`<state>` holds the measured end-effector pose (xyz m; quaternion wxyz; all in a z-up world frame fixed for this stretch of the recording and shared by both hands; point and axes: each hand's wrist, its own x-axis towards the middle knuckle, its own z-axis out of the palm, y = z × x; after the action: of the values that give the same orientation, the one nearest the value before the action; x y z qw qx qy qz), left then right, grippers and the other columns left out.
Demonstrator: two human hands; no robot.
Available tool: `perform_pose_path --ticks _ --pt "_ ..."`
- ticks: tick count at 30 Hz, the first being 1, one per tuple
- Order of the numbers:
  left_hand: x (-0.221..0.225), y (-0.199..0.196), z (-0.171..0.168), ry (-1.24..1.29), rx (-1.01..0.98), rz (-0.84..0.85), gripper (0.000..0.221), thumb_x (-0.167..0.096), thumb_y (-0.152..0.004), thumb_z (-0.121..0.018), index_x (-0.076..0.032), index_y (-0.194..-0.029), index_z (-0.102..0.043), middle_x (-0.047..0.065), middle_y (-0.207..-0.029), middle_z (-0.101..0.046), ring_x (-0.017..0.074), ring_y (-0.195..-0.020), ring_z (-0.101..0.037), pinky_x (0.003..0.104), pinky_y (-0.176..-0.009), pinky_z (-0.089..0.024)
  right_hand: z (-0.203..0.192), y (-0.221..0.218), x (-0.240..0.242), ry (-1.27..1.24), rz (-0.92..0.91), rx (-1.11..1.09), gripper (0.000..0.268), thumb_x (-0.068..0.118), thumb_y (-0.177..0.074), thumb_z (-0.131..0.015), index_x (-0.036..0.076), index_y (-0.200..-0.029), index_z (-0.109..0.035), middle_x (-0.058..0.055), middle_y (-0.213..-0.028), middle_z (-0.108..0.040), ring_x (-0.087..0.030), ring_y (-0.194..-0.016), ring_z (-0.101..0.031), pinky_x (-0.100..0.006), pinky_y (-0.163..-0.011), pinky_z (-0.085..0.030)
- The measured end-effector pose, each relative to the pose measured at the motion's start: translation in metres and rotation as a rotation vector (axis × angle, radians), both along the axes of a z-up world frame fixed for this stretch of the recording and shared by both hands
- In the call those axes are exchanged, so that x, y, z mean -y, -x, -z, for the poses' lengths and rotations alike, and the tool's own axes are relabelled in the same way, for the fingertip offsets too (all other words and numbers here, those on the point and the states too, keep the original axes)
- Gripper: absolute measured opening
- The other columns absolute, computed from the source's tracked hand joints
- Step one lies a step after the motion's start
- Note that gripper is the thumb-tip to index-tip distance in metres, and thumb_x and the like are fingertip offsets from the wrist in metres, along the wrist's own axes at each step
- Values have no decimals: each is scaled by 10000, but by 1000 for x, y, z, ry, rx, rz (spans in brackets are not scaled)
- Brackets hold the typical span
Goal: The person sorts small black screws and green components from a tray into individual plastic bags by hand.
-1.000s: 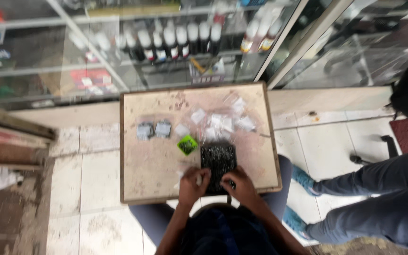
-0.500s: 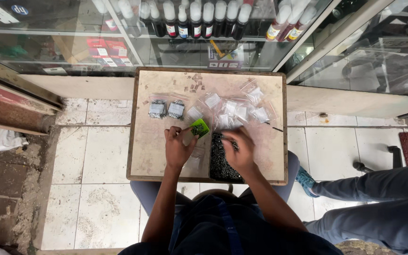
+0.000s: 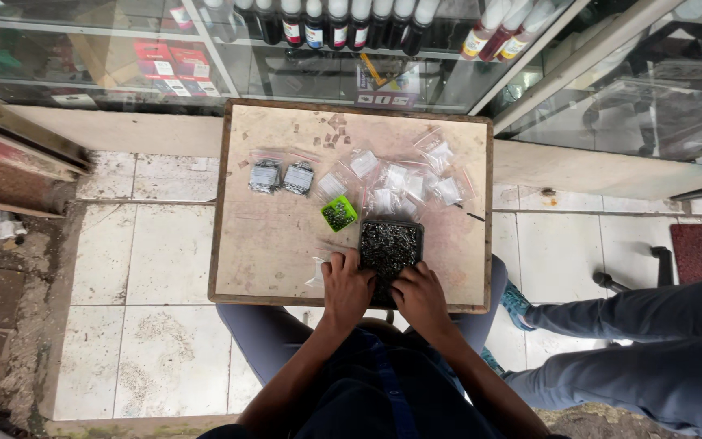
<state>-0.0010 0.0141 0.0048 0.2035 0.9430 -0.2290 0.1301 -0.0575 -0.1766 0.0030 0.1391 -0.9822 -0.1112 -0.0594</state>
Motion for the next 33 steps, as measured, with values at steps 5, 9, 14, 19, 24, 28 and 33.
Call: perform_pose_path --ticks 5,9,14,19,24,28,33 --pt "9 2 10 16 51 -4 181 -283 -679 -890 -223 -680 -720 4 -970 -424 323 -937 -490 488 -765 -365 7 1 -3 -5 60 -3 64 190 -829 -812 146 -855 -774 -7 -857 -617 -242 -993 -549 -397 -756 -505" --pt "9 1 6 -25 33 17 194 -309 -670 -892 -235 -688 -713 -7 -983 -423 312 -969 -485 514 -816 -381 16 5 -1 21 97 -10 161 239 -800 -807 186 -944 -756 23 -917 -607 -236 -1053 -534 -412 -789 -482" --pt "16 4 17 -6 41 38 204 -249 -685 -862 -196 -642 -669 12 -988 -422 329 -981 -482 530 -824 -372 16 5 -6 17 118 -17 109 210 -816 -796 172 -906 -747 33 -888 -575 -222 -1027 -514 -404 -776 -454" --pt "15 2 20 19 4 57 192 -294 -723 -849 -195 -686 -689 -19 -994 -390 296 -997 -465 527 -864 -372 12 3 -8 -7 127 -7 71 212 -833 -754 189 -895 -726 41 -865 -538 -226 -1011 -514 -407 -771 -448" --pt "15 -2 16 -7 -23 105 166 -282 -752 -842 -222 -716 -691 -16 -994 -384 300 -1008 -464 546 -879 -373 17 2 -8 -19 142 -4 93 273 -803 -787 225 -846 -720 49 -837 -553 -232 -1008 -527 -417 -769 -465" --pt "15 -8 19 -47 -32 127 162 -308 -778 -836 -235 -719 -704 -22 -1006 -398 300 -1036 -460 569 -903 -373 9 0 -11 -2 155 1 138 300 -780 -794 219 -848 -705 52 -850 -540 -236 -1011 -516 -427 -761 -464" --pt "13 -9 24 35 -49 188 137 -312 -783 -822 -244 -798 -705 -44 -1000 -418 267 -1067 -446 546 -933 -367 -16 3 -9 -256 108 18 61 238 -900 -739 239 -876 -684 67 -829 -543 -218 -966 -532 -394 -742 -455"
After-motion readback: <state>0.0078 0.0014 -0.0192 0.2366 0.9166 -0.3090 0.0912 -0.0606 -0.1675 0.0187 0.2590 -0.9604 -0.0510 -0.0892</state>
